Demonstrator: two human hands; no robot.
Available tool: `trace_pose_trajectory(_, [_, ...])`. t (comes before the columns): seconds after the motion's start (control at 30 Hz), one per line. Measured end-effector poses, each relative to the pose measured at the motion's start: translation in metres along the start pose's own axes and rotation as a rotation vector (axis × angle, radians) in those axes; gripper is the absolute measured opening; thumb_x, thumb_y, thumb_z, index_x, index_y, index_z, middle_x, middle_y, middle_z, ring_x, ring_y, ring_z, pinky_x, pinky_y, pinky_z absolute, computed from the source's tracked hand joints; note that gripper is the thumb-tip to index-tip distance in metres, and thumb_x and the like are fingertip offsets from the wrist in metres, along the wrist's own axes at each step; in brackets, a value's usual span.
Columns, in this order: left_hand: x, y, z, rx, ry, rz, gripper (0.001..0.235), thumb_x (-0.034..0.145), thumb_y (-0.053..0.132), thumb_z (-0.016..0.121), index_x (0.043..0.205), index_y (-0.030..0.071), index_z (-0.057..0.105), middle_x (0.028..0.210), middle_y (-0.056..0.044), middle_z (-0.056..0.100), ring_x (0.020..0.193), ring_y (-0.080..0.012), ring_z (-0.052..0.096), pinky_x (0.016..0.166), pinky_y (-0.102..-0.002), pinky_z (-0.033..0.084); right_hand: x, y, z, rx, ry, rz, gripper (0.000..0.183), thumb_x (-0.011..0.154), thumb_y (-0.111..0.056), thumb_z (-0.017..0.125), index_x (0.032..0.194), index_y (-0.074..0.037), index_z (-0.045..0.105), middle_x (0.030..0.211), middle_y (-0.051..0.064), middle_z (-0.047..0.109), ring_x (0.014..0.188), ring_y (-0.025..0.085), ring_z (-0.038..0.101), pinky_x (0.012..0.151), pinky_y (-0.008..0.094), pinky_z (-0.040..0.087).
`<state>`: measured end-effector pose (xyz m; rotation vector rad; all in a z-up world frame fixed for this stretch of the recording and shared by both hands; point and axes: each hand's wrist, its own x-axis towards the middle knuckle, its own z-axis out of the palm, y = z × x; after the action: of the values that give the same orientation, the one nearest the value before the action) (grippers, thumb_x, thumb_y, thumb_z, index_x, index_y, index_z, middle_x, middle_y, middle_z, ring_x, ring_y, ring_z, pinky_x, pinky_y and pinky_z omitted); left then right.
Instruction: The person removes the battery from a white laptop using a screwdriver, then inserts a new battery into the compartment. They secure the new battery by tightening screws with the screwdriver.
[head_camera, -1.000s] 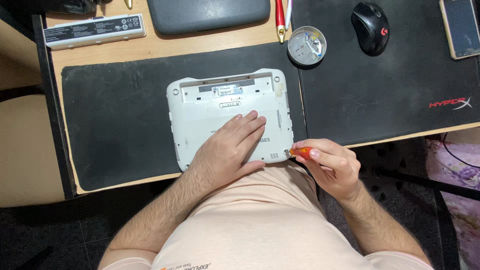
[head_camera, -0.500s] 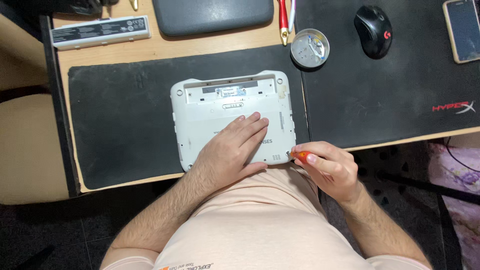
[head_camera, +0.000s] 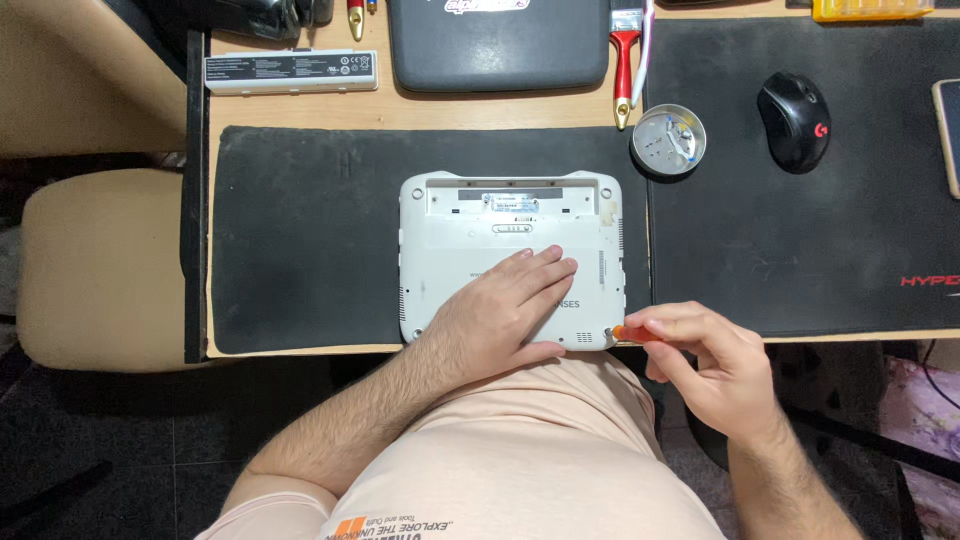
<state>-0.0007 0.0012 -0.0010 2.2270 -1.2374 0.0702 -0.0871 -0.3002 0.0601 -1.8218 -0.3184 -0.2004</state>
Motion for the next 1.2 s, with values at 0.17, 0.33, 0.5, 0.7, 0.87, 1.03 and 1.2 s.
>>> trace_pose_trajectory(0.17, [-0.001, 0.0, -0.001, 0.004, -0.014, -0.001, 0.089, 0.114, 0.069, 0.071, 0.168, -0.001, 0.064, 0.179, -0.021, 0.061, 0.173, -0.0381, 0.056, 0.149, -0.055, 0.039, -0.015, 0.048, -0.012, 0.182, 0.013, 0.042, 0.009, 0.103, 0.001, 0.086, 0.111, 0.0, 0.086, 0.118, 0.025, 0.082, 0.062, 0.015, 0.084, 0.052, 0.03, 0.072])
trace_pose_trajectory(0.33, [0.001, 0.001, -0.004, 0.004, -0.036, -0.008, 0.087, 0.114, 0.067, 0.071, 0.168, -0.002, 0.063, 0.179, -0.021, 0.06, 0.174, -0.0377, 0.055, 0.15, -0.055, 0.038, -0.02, 0.057, -0.008, 0.424, 0.043, 0.17, 0.01, 0.112, -0.001, 0.075, 0.12, 0.001, 0.08, 0.103, 0.027, 0.081, 0.048, 0.015, 0.077, 0.037, 0.026, 0.061])
trace_pose_trajectory(0.5, [0.001, 0.002, -0.007, 0.011, -0.046, -0.011, 0.088, 0.114, 0.068, 0.071, 0.168, -0.002, 0.063, 0.178, -0.021, 0.061, 0.174, -0.0372, 0.054, 0.15, -0.055, 0.037, -0.026, 0.067, -0.004, 0.518, 0.026, 0.234, 0.027, 0.098, -0.004, 0.094, 0.111, 0.002, 0.07, 0.103, 0.03, 0.084, 0.063, 0.018, 0.078, 0.046, 0.029, 0.064])
trace_pose_trajectory(0.7, [0.001, 0.003, -0.009, -0.005, -0.064, -0.024, 0.087, 0.114, 0.065, 0.074, 0.169, -0.001, 0.062, 0.18, -0.02, 0.059, 0.175, -0.0365, 0.053, 0.151, -0.054, 0.036, -0.03, 0.062, 0.0, 0.571, 0.01, 0.287, 0.035, 0.121, -0.013, 0.062, 0.138, 0.015, 0.072, 0.117, 0.034, 0.078, 0.062, 0.028, 0.083, 0.05, 0.038, 0.072])
trace_pose_trajectory(0.87, [0.002, 0.003, -0.009, 0.0, -0.067, -0.023, 0.087, 0.114, 0.064, 0.075, 0.169, -0.001, 0.062, 0.18, -0.02, 0.059, 0.175, -0.0367, 0.052, 0.151, -0.055, 0.036, -0.025, 0.065, -0.005, 0.507, -0.018, 0.262, 0.023, 0.111, -0.016, 0.081, 0.117, 0.005, 0.072, 0.111, 0.03, 0.077, 0.053, 0.024, 0.078, 0.041, 0.03, 0.061])
trace_pose_trajectory(1.03, [0.002, 0.002, -0.008, -0.001, -0.066, -0.017, 0.086, 0.114, 0.065, 0.073, 0.168, -0.002, 0.063, 0.179, -0.02, 0.059, 0.175, -0.0366, 0.052, 0.151, -0.054, 0.036, -0.019, 0.054, -0.001, 0.491, -0.05, 0.263, 0.038, 0.124, -0.023, 0.063, 0.126, 0.01, 0.082, 0.111, 0.029, 0.072, 0.06, 0.026, 0.075, 0.048, 0.034, 0.062])
trace_pose_trajectory(1.2, [0.001, 0.002, -0.008, 0.005, -0.065, -0.016, 0.086, 0.115, 0.066, 0.073, 0.167, -0.002, 0.063, 0.179, -0.021, 0.059, 0.175, -0.0368, 0.052, 0.151, -0.055, 0.036, -0.022, 0.063, -0.004, 0.428, -0.044, 0.245, 0.028, 0.115, -0.024, 0.078, 0.123, 0.003, 0.073, 0.103, 0.029, 0.083, 0.071, 0.021, 0.062, 0.066, 0.033, 0.052])
